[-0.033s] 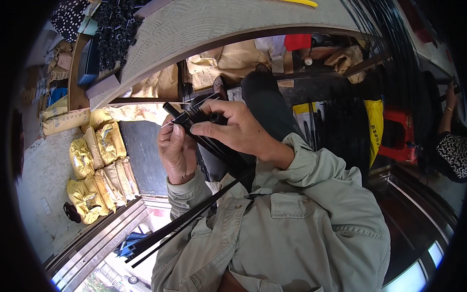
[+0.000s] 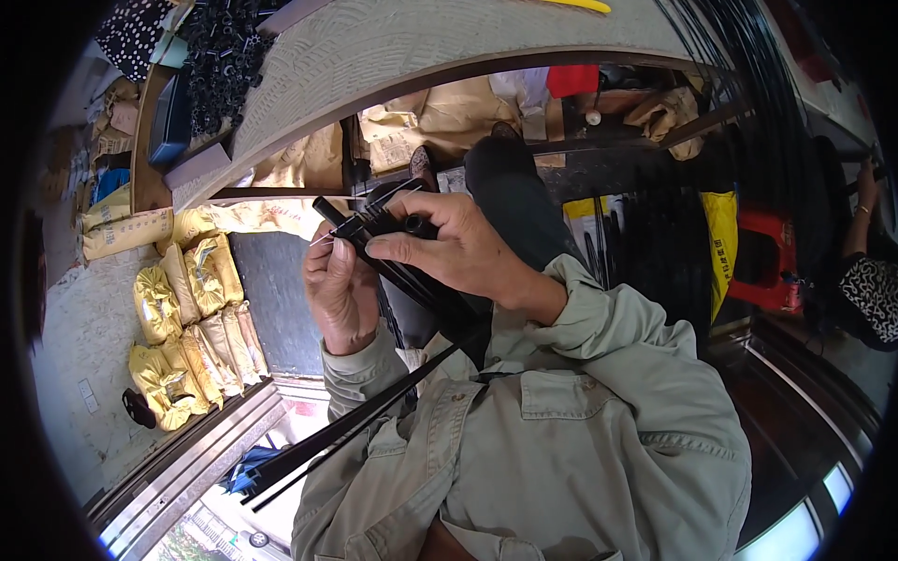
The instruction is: Assembling bundles of thin cables with connectors and crimping them using a manual tool.
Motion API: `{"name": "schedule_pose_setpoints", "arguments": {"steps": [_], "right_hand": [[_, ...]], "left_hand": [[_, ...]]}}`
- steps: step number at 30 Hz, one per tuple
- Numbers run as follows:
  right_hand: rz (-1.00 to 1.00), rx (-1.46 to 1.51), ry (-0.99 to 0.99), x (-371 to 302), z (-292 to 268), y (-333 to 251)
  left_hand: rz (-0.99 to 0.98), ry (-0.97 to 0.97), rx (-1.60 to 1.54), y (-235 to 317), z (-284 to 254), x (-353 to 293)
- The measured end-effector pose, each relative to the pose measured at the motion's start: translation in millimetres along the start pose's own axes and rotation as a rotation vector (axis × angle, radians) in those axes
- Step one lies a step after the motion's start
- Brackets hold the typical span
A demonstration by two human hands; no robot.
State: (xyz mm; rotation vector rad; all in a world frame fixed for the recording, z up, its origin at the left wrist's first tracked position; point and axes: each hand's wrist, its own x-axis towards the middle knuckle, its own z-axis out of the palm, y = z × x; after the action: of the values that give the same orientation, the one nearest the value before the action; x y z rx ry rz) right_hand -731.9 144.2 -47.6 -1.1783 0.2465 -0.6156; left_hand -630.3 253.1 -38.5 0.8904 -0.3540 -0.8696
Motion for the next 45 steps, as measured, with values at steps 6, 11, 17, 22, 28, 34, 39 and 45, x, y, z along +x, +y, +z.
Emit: {"name": "schedule_pose_setpoints", "arguments": {"steps": [6, 11, 17, 22, 28, 34, 39, 45], "right_hand": [[0.062, -0.150, -0.021, -3, 1, -4], [0.155, 0.037, -0.102, 1, 0, -2], [0.166, -0.019, -0.049, -2, 5, -3], [0.244, 0.137, -0.092, 1, 2, 6], [0.164, -0.028, 0.038, 2, -6, -1], [-0.420, -0.173, 0.187, 63, -40, -46], [0.174, -0.419, -0.446, 94, -8, -86], [0.268, -0.396, -0.459, 98, -1, -92]], "left_hand": [[0.073, 0.016, 0.019, -6, 0, -7], [0.135, 0.040, 0.067, -15, 1, -7], [0.261, 0.122, 0.212, -26, 3, -16], [0.304, 0.104, 0.236, -31, 2, -11], [0.245, 0.066, 0.098, -32, -1, -6], [0.059, 0.163, -0.145, -23, 27, -1], [-0.058, 0.137, -0.267, -23, 29, -2], [-0.064, 0.138, -0.314, -21, 30, 0]]}}
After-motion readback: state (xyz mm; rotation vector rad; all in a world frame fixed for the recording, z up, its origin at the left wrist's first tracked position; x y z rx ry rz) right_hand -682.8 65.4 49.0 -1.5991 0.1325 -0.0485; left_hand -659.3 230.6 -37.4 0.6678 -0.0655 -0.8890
